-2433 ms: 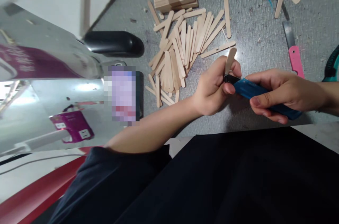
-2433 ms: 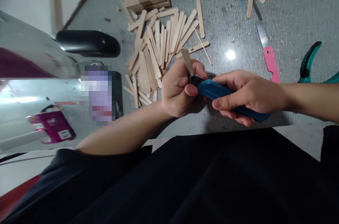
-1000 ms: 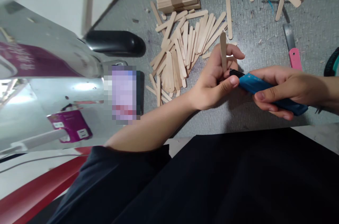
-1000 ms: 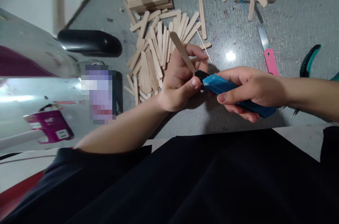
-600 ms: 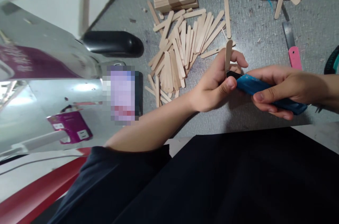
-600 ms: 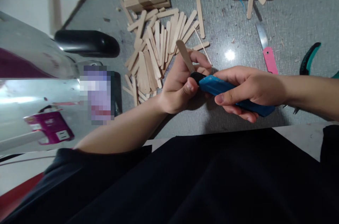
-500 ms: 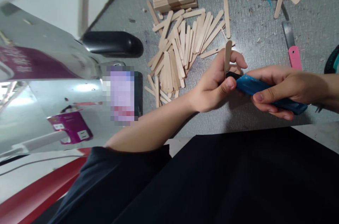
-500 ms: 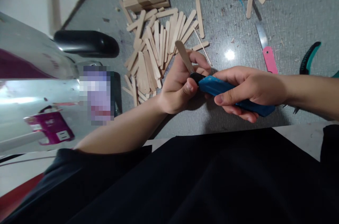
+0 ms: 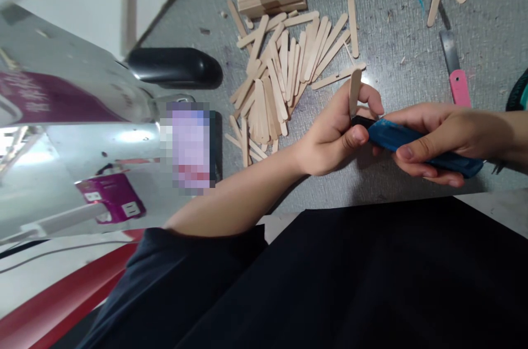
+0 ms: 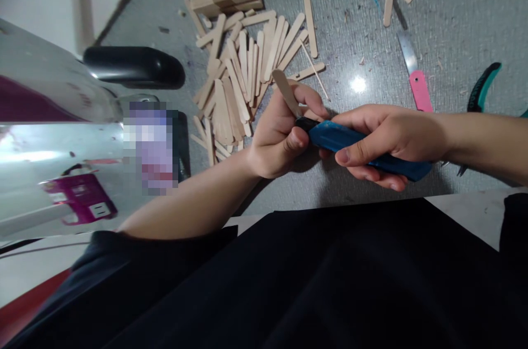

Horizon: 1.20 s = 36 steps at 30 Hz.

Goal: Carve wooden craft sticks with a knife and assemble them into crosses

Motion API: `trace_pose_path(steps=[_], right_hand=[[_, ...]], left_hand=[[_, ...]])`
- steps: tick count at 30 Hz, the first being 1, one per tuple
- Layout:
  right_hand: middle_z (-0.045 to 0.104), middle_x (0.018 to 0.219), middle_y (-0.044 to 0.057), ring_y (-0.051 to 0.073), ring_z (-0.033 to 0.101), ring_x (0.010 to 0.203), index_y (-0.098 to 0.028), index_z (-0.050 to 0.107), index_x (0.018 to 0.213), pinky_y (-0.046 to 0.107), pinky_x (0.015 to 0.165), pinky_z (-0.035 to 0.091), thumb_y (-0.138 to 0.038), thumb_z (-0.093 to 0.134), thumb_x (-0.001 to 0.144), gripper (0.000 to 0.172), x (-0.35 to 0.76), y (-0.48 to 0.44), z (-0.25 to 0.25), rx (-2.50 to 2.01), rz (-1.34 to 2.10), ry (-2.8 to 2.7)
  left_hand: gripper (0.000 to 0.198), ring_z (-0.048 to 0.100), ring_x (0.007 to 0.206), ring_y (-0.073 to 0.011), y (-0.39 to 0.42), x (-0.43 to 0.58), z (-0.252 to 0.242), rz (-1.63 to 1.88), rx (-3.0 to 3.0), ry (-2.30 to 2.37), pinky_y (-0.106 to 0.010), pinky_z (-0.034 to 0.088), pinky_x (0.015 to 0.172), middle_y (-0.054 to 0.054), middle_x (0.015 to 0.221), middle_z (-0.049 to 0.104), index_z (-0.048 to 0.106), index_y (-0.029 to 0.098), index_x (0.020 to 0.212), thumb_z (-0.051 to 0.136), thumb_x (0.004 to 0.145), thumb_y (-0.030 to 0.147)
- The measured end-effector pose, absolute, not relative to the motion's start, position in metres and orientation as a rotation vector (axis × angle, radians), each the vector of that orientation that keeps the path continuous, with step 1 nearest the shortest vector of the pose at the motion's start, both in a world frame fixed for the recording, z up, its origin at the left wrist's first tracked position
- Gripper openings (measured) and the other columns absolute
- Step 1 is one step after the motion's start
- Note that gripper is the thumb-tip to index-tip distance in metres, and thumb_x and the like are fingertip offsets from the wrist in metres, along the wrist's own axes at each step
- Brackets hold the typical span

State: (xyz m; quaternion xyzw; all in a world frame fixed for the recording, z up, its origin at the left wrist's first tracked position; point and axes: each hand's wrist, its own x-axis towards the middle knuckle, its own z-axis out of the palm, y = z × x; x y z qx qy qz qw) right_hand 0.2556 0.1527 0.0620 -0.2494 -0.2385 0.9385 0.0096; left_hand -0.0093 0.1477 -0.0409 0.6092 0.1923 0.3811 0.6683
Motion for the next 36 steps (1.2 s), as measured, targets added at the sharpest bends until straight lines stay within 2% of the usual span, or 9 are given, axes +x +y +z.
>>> trace_pose_path(steps=[5, 8, 16, 20, 25, 28, 32, 36], right_hand=[[0.07, 0.074, -0.007, 0.01, 0.06, 0.043, -0.021, 0.065, 0.126, 0.018, 0.039, 0.048, -0.027, 0.08, 0.114, 0.02, 0.2567, 0.1537, 0.0609, -0.745, 2.956, -0.747], [0.07, 0.074, -0.007, 0.01, 0.06, 0.043, -0.021, 0.066, 0.127, 0.018, 0.04, 0.047, -0.028, 0.081, 0.115, 0.02, 0.2566, 0.1538, 0.0604, -0.73, 2.969, -0.741], [0.07, 0.076, -0.008, 0.009, 0.06, 0.043, -0.021, 0.066, 0.129, 0.017, 0.04, 0.048, -0.028, 0.079, 0.116, 0.02, 0.2584, 0.1531, 0.0588, -0.702, 2.975, -0.738], [0.069, 0.075, -0.008, 0.008, 0.059, 0.043, -0.021, 0.066, 0.126, 0.017, 0.04, 0.048, -0.029, 0.081, 0.116, 0.019, 0.2588, 0.1537, 0.0594, -0.714, 2.991, -0.746], [0.07, 0.074, -0.007, 0.009, 0.059, 0.042, -0.021, 0.066, 0.127, 0.016, 0.04, 0.048, -0.029, 0.081, 0.115, 0.021, 0.2588, 0.1533, 0.0595, -0.709, 2.998, -0.718], [0.071, 0.076, -0.007, 0.009, 0.06, 0.044, -0.021, 0.067, 0.127, 0.016, 0.04, 0.048, -0.03, 0.081, 0.116, 0.02, 0.2598, 0.1531, 0.0591, -0.717, 2.997, -0.716], [0.07, 0.076, -0.006, 0.009, 0.06, 0.044, -0.021, 0.068, 0.125, 0.017, 0.039, 0.047, -0.032, 0.083, 0.115, 0.021, 0.2592, 0.1534, 0.0577, -0.712, 3.007, -0.726], [0.069, 0.074, -0.007, 0.009, 0.059, 0.042, -0.021, 0.067, 0.126, 0.017, 0.039, 0.046, -0.033, 0.086, 0.114, 0.025, 0.257, 0.1526, 0.0562, -0.688, 2.992, -0.71]], left_hand=[[0.05, 0.081, 0.07, -0.0179, 0.1497, -0.0095, -0.0353, 0.809, 1.406, 0.342, -0.03, 0.068, 0.062, 0.005, 0.084, 0.068, 0.064, 0.03, 0.14, 0.066, 0.119, 0.075], [0.053, 0.082, 0.072, -0.0189, 0.1492, -0.0117, -0.035, 0.795, 1.432, 0.393, -0.031, 0.069, 0.062, 0.002, 0.089, 0.073, 0.065, 0.029, 0.136, 0.066, 0.117, 0.079], [0.068, 0.09, 0.101, -0.0326, 0.1463, -0.0157, -0.0408, 0.775, 1.387, 0.523, -0.039, 0.073, 0.071, -0.002, 0.099, 0.071, 0.06, 0.028, 0.131, 0.076, 0.106, 0.09], [0.066, 0.09, 0.104, -0.0314, 0.1466, -0.0169, -0.0386, 0.755, 1.488, 0.512, -0.037, 0.074, 0.071, -0.003, 0.104, 0.071, 0.057, 0.029, 0.13, 0.067, 0.111, 0.091], [0.065, 0.09, 0.111, -0.0325, 0.1467, -0.0173, -0.0421, 0.78, 1.502, 0.518, -0.036, 0.074, 0.073, -0.006, 0.111, 0.072, 0.056, 0.029, 0.13, 0.069, 0.111, 0.089], [0.062, 0.09, 0.101, -0.0307, 0.1474, -0.0159, -0.043, 0.785, 1.454, 0.476, -0.034, 0.071, 0.068, -0.004, 0.105, 0.071, 0.056, 0.028, 0.127, 0.072, 0.11, 0.086], [0.055, 0.086, 0.082, -0.0229, 0.1479, -0.0127, -0.0365, 0.767, 1.398, 0.415, -0.03, 0.066, 0.06, -0.002, 0.099, 0.073, 0.055, 0.029, 0.123, 0.075, 0.112, 0.079], [0.053, 0.083, 0.075, -0.0212, 0.1478, -0.0114, -0.0363, 0.735, 1.372, 0.351, -0.029, 0.065, 0.059, 0.0, 0.093, 0.074, 0.053, 0.029, 0.124, 0.071, 0.115, 0.078]])
